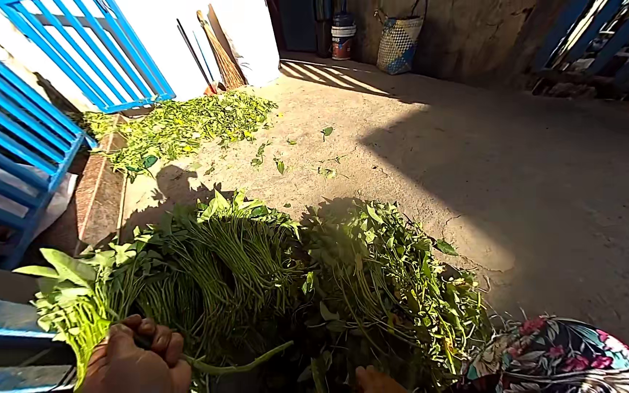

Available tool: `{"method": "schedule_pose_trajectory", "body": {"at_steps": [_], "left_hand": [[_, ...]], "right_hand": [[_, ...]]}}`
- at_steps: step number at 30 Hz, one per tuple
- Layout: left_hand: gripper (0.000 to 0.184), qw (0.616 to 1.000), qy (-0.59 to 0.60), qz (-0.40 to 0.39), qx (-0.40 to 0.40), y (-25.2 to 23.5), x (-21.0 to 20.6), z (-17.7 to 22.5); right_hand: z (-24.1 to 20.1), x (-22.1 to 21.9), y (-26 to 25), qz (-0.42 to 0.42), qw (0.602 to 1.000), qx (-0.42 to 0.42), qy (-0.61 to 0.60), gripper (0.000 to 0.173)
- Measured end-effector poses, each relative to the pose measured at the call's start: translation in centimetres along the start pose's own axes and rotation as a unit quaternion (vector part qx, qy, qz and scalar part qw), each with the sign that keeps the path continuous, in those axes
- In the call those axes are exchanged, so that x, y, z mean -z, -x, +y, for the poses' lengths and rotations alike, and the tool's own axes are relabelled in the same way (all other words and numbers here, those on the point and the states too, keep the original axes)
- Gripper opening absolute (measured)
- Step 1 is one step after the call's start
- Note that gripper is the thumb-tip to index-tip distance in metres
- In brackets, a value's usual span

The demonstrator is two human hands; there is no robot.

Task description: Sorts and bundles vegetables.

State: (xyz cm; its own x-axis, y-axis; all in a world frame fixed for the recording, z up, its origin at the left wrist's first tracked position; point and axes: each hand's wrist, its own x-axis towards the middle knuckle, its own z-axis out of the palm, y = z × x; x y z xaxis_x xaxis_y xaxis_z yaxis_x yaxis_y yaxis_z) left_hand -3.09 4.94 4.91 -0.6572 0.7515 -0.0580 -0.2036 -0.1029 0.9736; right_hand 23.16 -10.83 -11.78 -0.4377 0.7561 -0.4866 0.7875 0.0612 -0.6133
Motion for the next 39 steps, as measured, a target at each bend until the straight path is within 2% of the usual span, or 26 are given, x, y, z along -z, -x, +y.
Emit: {"method": "schedule_pose_trajectory", "body": {"at_steps": [3, 5, 7, 9, 11, 12, 14, 15, 17, 20, 22, 26, 29, 35, 39], "left_hand": [[0.028, 0.998, -0.049, -0.035, 0.023, 1.7, -1.0, -1.6], [0.03, 0.995, -0.071, -0.054, 0.046, 2.3, -1.5, -2.6], [0.029, 0.992, -0.083, -0.069, 0.066, 2.7, -1.6, -3.1], [0.024, 0.99, -0.085, -0.074, 0.082, 2.7, -1.4, -3.3], [0.022, 0.989, -0.082, -0.076, 0.095, 2.5, -1.1, -3.3], [0.021, 0.989, -0.079, -0.075, 0.101, 2.4, -1.0, -3.2], [0.018, 0.987, -0.078, -0.077, 0.12, 2.3, -0.9, -3.0], [0.016, 0.985, -0.076, -0.082, 0.13, 2.3, -0.8, -3.0], [0.013, 0.983, -0.07, -0.096, 0.141, 2.3, -0.8, -3.2], [0.012, 0.975, -0.075, -0.134, 0.158, 2.7, -1.2, -3.3], [0.012, 0.971, -0.078, -0.152, 0.169, 2.9, -1.2, -3.6], [0.011, 0.953, -0.096, -0.214, 0.191, 2.8, -1.1, -4.2], [0.011, 0.944, -0.09, -0.247, 0.199, 3.4, -1.0, -4.5], [0.019, 0.936, 0.033, -0.304, 0.172, 3.5, -0.5, -4.4], [0.019, 0.922, 0.066, -0.349, 0.153, 3.3, -0.2, -4.5]], "right_hand": [[1.5, 2.6, -7.1, 0.109, 0.987, -0.085, 0.076, 0.042], [2.9, 4.4, -11.3, 0.104, 0.968, -0.202, 0.107, 0.044], [4.9, 5.1, -13.6, 0.07, 0.956, -0.279, 0.059, 0.051], [5.8, 5.1, -13.6, 0.1, 0.947, -0.304, -0.024, 0.047], [5.0, 5.4, -12.4, 0.186, 0.931, -0.289, -0.123, 0.044], [4.4, 5.6, -11.5, 0.256, 0.914, -0.261, -0.178, 0.043], [3.4, 5.4, -9.9, 0.387, 0.854, -0.179, -0.297, 0.036], [3.1, 5.4, -9.3, 0.403, 0.821, -0.151, -0.374, 0.031], [2.0, 6.3, -7.8, 0.363, 0.755, -0.109, -0.535, 0.023], [-1.0, 6.9, -5.3, 0.372, 0.706, 0.019, -0.602, 0.019], [-2.8, 6.4, -4.2, 0.373, 0.707, 0.082, -0.595, 0.018], [-5.0, 4.2, -3.4, 0.382, 0.763, 0.161, -0.496, 0.022], [-5.7, 2.7, -3.2, 0.382, 0.783, 0.216, -0.44, 0.022], [-5.3, 1.3, -3.8, 0.414, 0.823, 0.239, -0.307, 0.02], [-4.9, 1.1, -4.1, 0.455, 0.827, 0.232, -0.234, 0.019]]}}
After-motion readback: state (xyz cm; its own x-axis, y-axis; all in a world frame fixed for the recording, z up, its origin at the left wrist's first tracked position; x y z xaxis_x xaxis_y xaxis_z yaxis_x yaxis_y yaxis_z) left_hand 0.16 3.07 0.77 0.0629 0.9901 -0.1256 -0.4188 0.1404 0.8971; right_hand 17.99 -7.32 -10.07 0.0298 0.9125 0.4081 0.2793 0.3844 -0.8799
